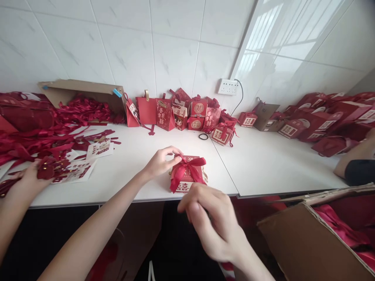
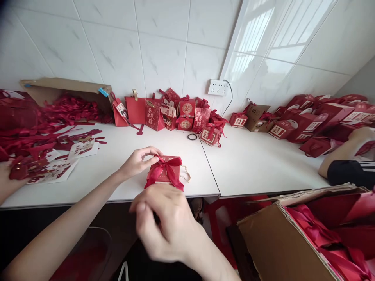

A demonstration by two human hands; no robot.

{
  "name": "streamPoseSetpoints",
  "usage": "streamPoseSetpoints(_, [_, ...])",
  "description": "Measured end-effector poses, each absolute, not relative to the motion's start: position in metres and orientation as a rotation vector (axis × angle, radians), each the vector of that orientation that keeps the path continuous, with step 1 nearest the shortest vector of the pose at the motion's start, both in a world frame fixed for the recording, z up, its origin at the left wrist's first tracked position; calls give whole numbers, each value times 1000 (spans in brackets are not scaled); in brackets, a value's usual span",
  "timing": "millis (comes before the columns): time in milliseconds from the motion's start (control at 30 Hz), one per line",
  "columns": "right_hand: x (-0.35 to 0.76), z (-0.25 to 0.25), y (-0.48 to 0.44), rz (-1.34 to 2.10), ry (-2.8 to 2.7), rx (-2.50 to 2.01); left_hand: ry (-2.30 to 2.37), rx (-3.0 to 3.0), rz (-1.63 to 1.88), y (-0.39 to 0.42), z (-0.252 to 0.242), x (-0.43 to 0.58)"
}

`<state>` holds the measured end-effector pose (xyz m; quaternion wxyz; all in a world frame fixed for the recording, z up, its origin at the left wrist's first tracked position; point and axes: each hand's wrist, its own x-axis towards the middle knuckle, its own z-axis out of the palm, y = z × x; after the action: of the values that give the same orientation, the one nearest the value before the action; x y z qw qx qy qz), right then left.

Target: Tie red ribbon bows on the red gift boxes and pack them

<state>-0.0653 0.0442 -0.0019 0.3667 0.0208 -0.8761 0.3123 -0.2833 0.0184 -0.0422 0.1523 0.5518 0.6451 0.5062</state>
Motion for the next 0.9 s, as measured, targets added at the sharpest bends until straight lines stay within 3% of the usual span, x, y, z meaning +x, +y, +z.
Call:
streamPoseSetpoints(167, [-107,-48,62,295,-2331,15,1649,1636,1421,13,-38,-288])
streamPoseSetpoints(267, [-114,-68,71,163,-2331,17,1500,1659,1372,9,-36,-292])
streamPoseSetpoints(900, [-111,-70,70,492,-2117,14,2040,1608,1351,4,-33,-272])
